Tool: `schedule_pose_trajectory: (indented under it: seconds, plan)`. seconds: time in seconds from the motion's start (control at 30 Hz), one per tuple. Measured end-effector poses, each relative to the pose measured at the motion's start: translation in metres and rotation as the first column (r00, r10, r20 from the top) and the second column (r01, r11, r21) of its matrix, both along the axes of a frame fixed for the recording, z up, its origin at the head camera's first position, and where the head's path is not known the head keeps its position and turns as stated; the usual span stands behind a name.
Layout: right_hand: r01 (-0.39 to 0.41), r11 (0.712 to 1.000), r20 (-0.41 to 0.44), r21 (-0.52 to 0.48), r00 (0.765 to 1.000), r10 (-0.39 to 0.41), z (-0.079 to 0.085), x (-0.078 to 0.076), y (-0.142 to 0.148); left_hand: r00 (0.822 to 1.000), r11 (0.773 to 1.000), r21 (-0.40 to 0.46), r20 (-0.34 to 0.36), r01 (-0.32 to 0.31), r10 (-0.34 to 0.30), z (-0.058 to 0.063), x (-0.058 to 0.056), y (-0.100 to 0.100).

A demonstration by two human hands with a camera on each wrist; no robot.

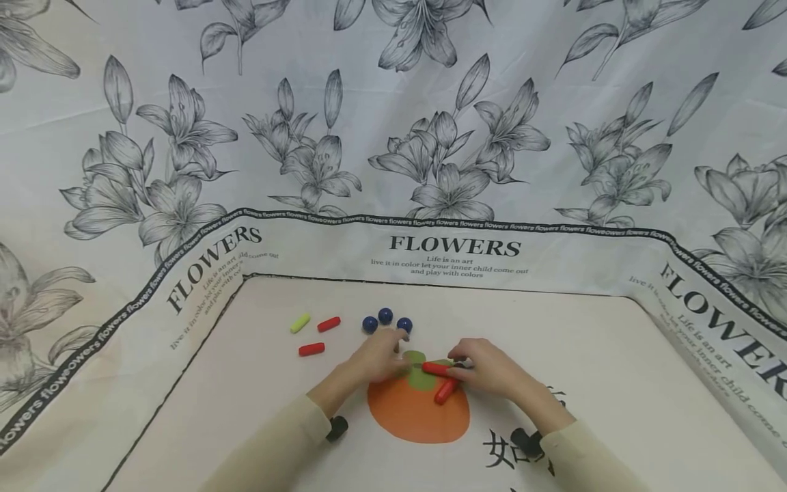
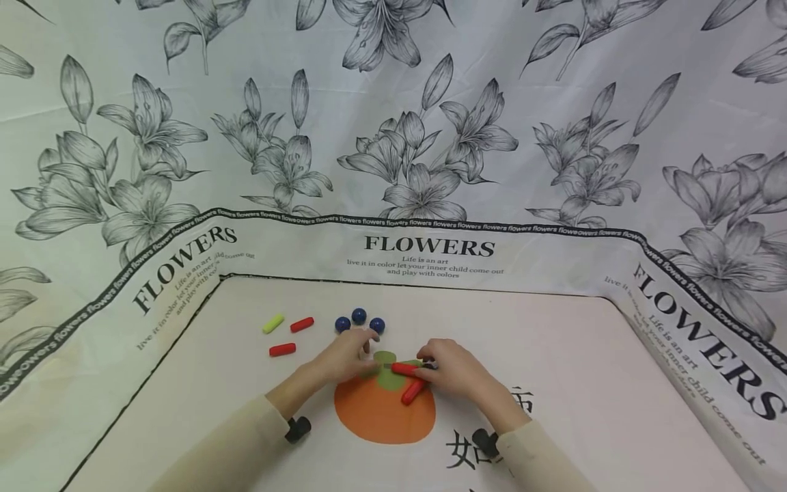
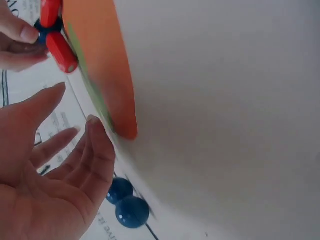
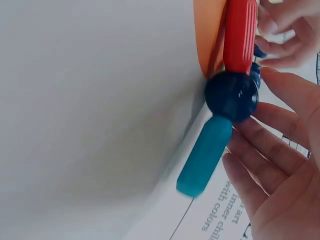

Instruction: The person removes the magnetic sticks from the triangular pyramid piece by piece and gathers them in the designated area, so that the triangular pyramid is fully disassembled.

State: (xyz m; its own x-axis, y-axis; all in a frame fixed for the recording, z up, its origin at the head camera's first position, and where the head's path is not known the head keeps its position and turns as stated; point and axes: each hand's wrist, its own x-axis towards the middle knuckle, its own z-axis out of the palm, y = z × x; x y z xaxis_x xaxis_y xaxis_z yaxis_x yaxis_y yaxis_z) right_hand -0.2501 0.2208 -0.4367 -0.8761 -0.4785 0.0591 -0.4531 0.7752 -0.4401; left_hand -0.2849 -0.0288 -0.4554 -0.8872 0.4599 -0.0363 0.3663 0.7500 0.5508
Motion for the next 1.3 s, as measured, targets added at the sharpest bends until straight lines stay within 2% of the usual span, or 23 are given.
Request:
schedule_pose_trajectory:
  seconds: [0.1,0.23,0.53,0.73,0.83,1.07,1.3]
  plan:
    - [0.0,1.0,-0.012,0.007,1.0,0.0,0.001,0.003,0.009,0.997,0.997,-0.025,-0.004,0.075,-0.075,-0.003,0.009,0.006]
    - [-0.011,1.0,-0.002,-0.006,1.0,0.011,0.0,0.004,0.016,0.992,0.991,-0.04,-0.004,0.125,-0.125,-0.006,0.013,0.017]
    - [-0.028,0.998,0.015,-0.055,0.999,0.028,-0.007,0.0,0.026,0.979,0.979,-0.025,-0.004,0.201,-0.201,-0.011,0.003,0.034]
    - [-0.04,0.998,0.022,-0.048,0.999,0.041,-0.011,-0.004,0.028,0.977,0.976,-0.036,-0.004,0.214,-0.215,-0.011,-0.007,0.039]
    - [-0.051,0.998,0.034,-0.043,0.998,0.052,-0.011,-0.005,0.027,0.977,0.977,-0.019,0.023,0.213,-0.212,-0.011,-0.01,0.041]
    - [-0.084,0.996,0.047,-0.036,0.995,0.086,-0.007,-0.006,0.024,0.974,0.979,0.069,0.109,0.19,-0.196,-0.009,-0.011,0.044]
    - [-0.127,0.991,0.034,-0.037,0.991,0.128,-0.007,-0.005,0.025,0.978,0.983,0.068,0.102,0.173,-0.18,-0.008,-0.011,0.045]
